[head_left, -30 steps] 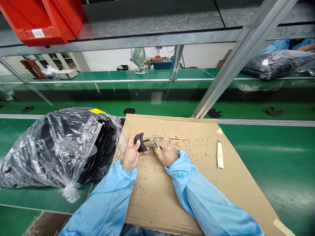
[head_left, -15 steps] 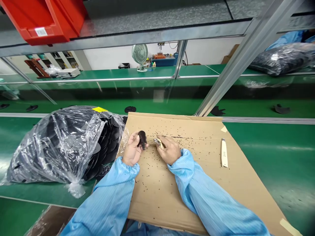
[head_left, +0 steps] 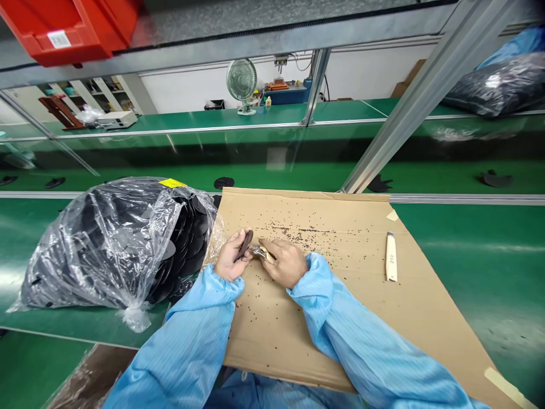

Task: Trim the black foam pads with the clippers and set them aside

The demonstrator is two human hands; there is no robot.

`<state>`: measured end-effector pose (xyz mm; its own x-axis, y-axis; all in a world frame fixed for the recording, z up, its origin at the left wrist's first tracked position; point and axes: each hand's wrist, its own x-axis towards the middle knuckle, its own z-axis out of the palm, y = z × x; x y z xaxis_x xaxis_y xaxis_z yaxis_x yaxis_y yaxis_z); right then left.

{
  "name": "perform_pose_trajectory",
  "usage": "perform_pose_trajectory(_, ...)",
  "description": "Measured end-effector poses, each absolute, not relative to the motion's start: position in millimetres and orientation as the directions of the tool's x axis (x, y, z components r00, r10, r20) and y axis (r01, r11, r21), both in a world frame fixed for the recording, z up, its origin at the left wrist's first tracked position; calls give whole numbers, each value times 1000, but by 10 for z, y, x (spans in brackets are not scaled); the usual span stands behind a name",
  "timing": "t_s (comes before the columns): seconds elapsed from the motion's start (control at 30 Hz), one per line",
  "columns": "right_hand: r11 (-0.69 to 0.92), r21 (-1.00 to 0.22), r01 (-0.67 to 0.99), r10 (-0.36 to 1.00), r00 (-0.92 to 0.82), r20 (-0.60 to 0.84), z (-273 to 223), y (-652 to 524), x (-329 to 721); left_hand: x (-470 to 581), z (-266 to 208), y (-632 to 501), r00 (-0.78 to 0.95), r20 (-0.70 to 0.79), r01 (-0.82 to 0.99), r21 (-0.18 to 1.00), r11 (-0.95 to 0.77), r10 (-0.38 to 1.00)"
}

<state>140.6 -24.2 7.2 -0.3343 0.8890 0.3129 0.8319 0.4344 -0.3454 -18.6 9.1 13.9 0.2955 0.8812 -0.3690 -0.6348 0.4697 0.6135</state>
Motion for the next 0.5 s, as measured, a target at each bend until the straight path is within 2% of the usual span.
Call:
perform_pose_trajectory(0.23, 386, -361, 849, 921, -332, 205, 117, -271, 1376, -180, 129, 79, 308, -340, -607, 649, 459, 888)
perform_pose_trajectory(0.5, 381, -388, 839, 924, -333, 188, 143, -286, 1376, -169, 118, 78, 298, -320, -599, 671, 438, 899)
